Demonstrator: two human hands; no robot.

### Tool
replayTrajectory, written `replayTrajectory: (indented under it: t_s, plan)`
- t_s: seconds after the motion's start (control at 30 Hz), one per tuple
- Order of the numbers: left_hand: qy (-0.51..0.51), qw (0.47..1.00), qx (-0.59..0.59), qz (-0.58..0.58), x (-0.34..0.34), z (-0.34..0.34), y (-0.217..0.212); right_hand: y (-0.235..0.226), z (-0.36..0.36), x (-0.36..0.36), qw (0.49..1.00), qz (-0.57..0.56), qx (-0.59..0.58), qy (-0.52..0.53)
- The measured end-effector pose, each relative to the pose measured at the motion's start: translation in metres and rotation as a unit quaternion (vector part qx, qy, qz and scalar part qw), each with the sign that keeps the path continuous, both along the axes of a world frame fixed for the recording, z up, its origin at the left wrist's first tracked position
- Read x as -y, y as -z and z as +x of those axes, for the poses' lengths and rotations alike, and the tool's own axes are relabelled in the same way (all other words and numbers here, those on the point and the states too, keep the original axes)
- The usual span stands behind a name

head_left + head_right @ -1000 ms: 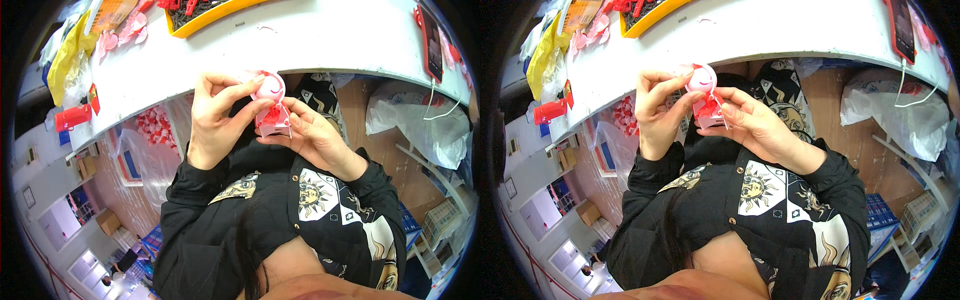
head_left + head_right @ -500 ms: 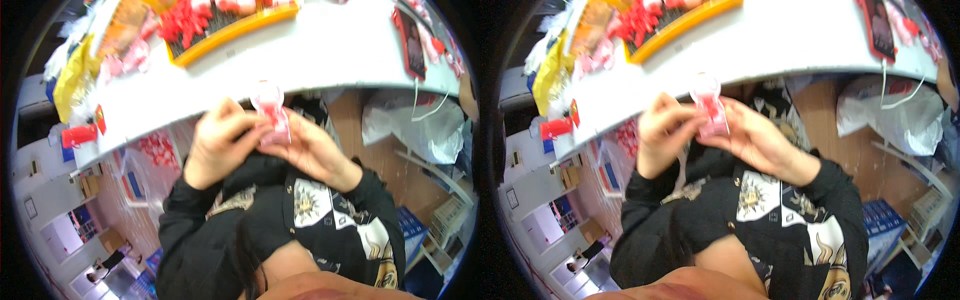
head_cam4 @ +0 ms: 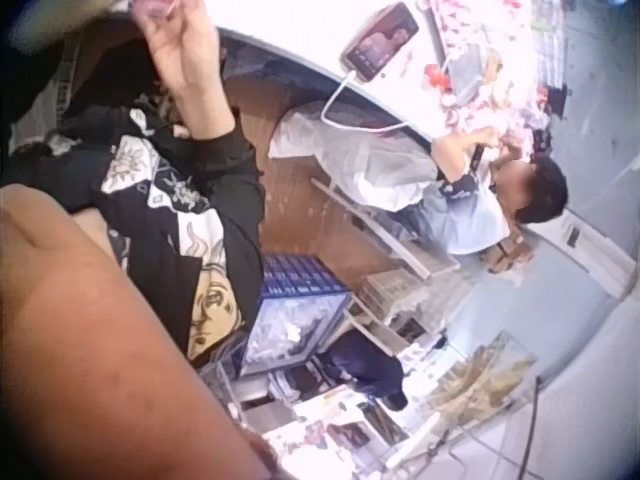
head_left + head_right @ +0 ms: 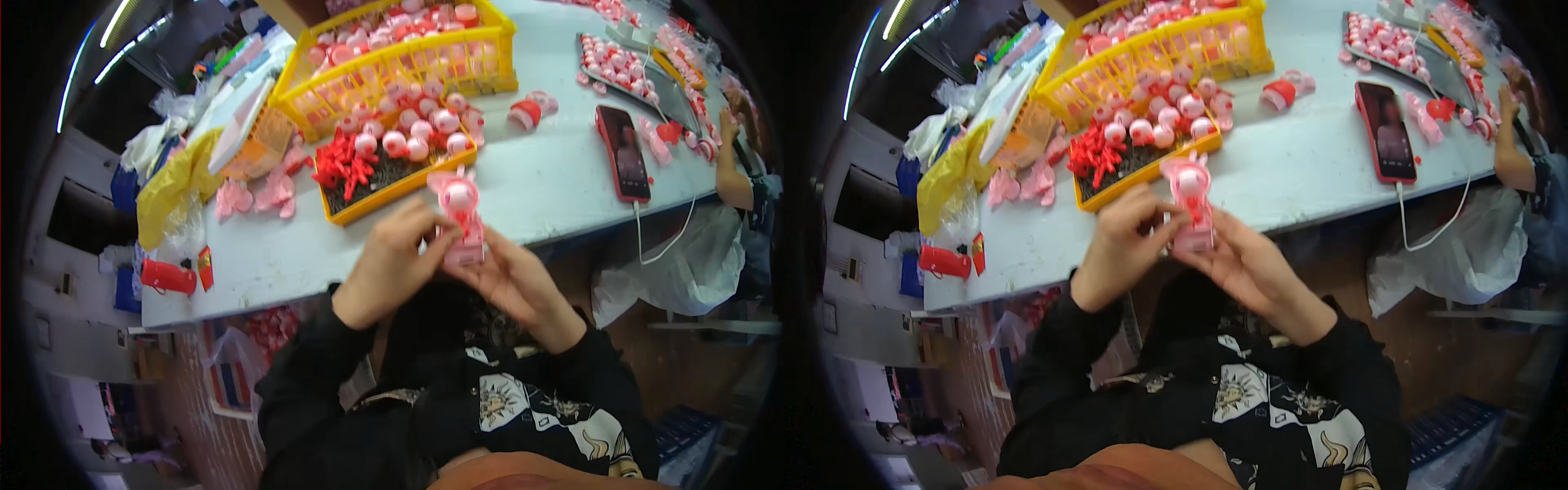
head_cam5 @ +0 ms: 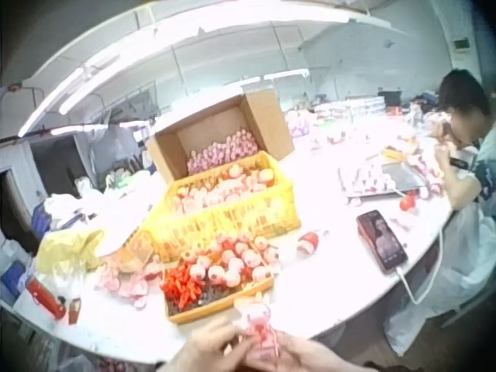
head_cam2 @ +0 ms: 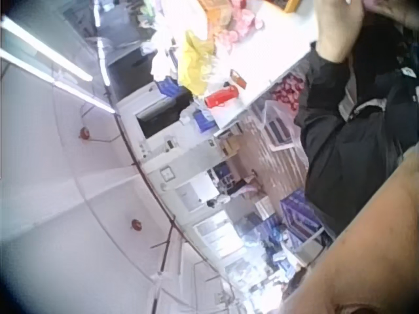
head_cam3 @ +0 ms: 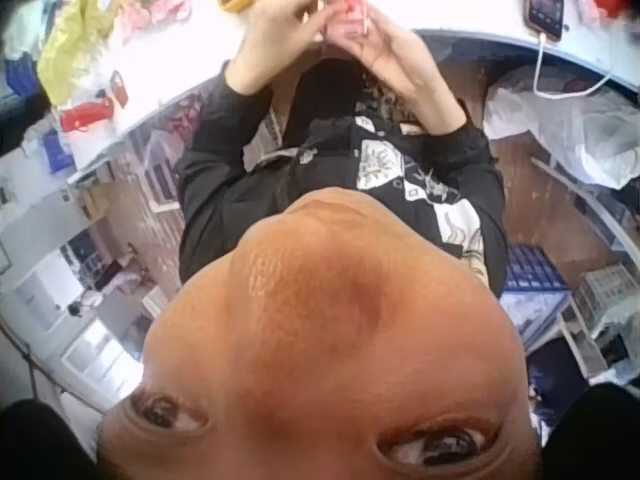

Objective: Assembling small plastic pig-shaped toys by snapping various parts together.

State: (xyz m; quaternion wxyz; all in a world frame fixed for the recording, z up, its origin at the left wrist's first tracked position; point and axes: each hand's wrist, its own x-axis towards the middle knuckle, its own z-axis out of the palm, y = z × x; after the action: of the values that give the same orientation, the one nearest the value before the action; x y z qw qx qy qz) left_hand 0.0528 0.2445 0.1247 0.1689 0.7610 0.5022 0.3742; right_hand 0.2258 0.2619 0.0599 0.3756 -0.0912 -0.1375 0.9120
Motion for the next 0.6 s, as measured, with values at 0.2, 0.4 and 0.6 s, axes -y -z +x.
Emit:
replayTrajectory:
  t_s: [0.2, 0.4, 0.6]
  plan:
    - [-0.023, 0.986, 0.140, -0.082, -0.041, -0.043, -0.038, -0.016, 0.002, -0.013, 0.998, -0.047, -0.038, 0.028]
    - [-0.052, 0.991, -0.101, -0.067, -0.091, -0.095, -0.011, -0.003, 0.000, -0.007, 0.998, -0.049, -0.033, 0.015]
    - [-0.021, 0.964, -0.264, -0.036, -0.089, -0.088, 0.006, 0.008, -0.003, -0.002, 0.999, -0.041, -0.010, 0.007]
